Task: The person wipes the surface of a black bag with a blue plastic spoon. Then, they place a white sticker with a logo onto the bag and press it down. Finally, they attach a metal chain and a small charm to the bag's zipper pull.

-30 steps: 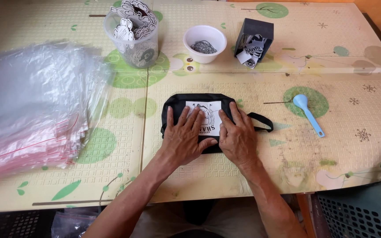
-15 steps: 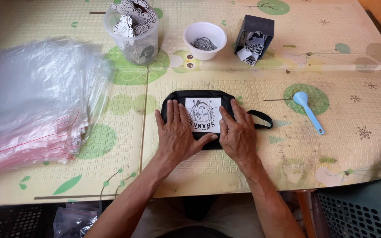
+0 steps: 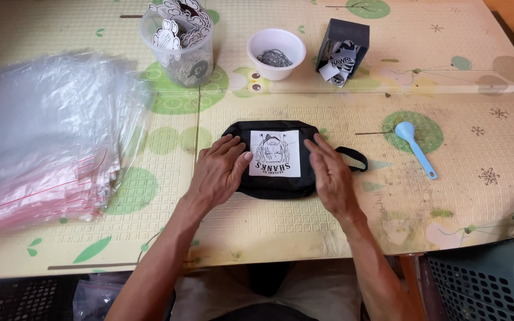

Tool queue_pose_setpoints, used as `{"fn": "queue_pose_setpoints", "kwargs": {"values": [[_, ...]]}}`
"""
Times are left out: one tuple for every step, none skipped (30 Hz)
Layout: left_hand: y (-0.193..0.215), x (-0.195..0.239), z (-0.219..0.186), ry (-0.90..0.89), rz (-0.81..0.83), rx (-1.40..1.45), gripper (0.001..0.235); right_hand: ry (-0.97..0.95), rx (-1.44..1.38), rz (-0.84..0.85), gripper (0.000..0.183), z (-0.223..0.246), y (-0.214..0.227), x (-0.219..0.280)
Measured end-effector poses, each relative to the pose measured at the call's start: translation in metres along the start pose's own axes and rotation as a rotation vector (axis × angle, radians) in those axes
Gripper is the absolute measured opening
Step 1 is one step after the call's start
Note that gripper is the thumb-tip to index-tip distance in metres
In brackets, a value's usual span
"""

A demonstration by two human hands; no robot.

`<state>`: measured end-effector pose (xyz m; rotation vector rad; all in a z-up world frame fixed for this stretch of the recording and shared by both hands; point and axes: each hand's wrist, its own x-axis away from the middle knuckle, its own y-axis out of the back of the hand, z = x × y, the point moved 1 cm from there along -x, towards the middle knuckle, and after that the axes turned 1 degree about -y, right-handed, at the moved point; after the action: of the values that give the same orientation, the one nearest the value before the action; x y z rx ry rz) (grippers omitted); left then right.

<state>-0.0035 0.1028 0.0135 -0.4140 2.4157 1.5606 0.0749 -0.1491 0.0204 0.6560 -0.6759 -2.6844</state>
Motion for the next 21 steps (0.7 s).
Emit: {"fn": "queue_pose_setpoints", "kwargs": {"values": [[-0.001, -0.001, 0.002, -0.002, -0.002, 0.003, 0.061, 0.001, 0.004, -0.002, 0.042, 0.007, 0.008, 0.000], [-0.001, -0.002, 0.005, -0.005, -0.047, 0.061, 0.057, 0.019, 0.023, -0.087, 0.041, 0.014, 0.017, 0.001], [-0.002, 0.001, 0.006, 0.000, -0.087, 0.121, 0.053, 0.032, 0.042, -0.165, 0.041, 0.021, 0.025, 0.004], [-0.004, 0.001, 0.008, 0.005, -0.085, 0.127, 0.053, 0.029, 0.046, -0.160, 0.041, 0.022, 0.030, 0.006], [-0.003, 0.001, 0.010, -0.009, -0.136, 0.238, 0.050, 0.063, 0.026, -0.232, 0.037, 0.023, 0.035, 0.008], [-0.003, 0.000, 0.012, -0.022, -0.187, 0.348, 0.047, 0.098, 0.006, -0.305, 0.033, 0.025, 0.040, 0.009], [-0.005, -0.001, 0.014, -0.021, -0.186, 0.348, 0.047, 0.097, 0.006, -0.304, 0.033, 0.016, 0.043, 0.011], [-0.006, 0.000, 0.015, -0.037, -0.212, 0.389, 0.045, 0.110, 0.060, -0.320, 0.028, 0.007, 0.046, 0.012], [-0.007, -0.003, 0.016, -0.057, -0.241, 0.431, 0.043, 0.127, 0.115, -0.340, 0.022, -0.002, 0.050, 0.012], [-0.006, -0.003, 0.016, -0.061, -0.245, 0.430, 0.043, 0.131, 0.116, -0.343, 0.022, -0.009, 0.049, 0.012], [-0.006, -0.003, 0.015, -0.070, -0.267, 0.438, 0.043, 0.113, 0.115, -0.327, 0.020, -0.016, 0.048, 0.012], [-0.005, -0.003, 0.015, -0.079, -0.290, 0.446, 0.042, 0.094, 0.114, -0.311, 0.019, -0.023, 0.048, 0.012], [-0.004, -0.003, 0.014, -0.081, -0.292, 0.445, 0.042, 0.098, 0.114, -0.313, 0.019, -0.028, 0.047, 0.010], [-0.003, -0.003, 0.013, -0.080, -0.292, 0.446, 0.042, 0.099, 0.145, -0.290, 0.018, -0.033, 0.045, 0.008], [-0.002, -0.004, 0.013, -0.079, -0.289, 0.447, 0.042, 0.098, 0.177, -0.267, 0.017, -0.038, 0.044, 0.006], [-0.001, -0.003, 0.012, -0.080, -0.290, 0.447, 0.042, 0.099, 0.176, -0.268, 0.017, -0.036, 0.044, 0.002], [0.000, -0.002, 0.011, -0.078, -0.277, 0.456, 0.043, 0.111, 0.181, -0.269, 0.016, -0.035, 0.045, -0.004], [0.002, -0.002, 0.010, -0.077, -0.265, 0.465, 0.044, 0.122, 0.186, -0.270, 0.015, -0.034, 0.046, -0.010], [0.002, -0.003, 0.010, -0.078, -0.265, 0.464, 0.044, 0.123, 0.185, -0.271, 0.015, -0.041, 0.047, -0.020], [0.002, -0.004, 0.011, -0.073, -0.259, 0.479, 0.044, 0.138, 0.223, -0.259, 0.015, -0.049, 0.048, -0.031], [0.002, -0.004, 0.011, -0.066, -0.254, 0.494, 0.044, 0.154, 0.262, -0.245, 0.014, -0.056, 0.049, -0.041]]}}
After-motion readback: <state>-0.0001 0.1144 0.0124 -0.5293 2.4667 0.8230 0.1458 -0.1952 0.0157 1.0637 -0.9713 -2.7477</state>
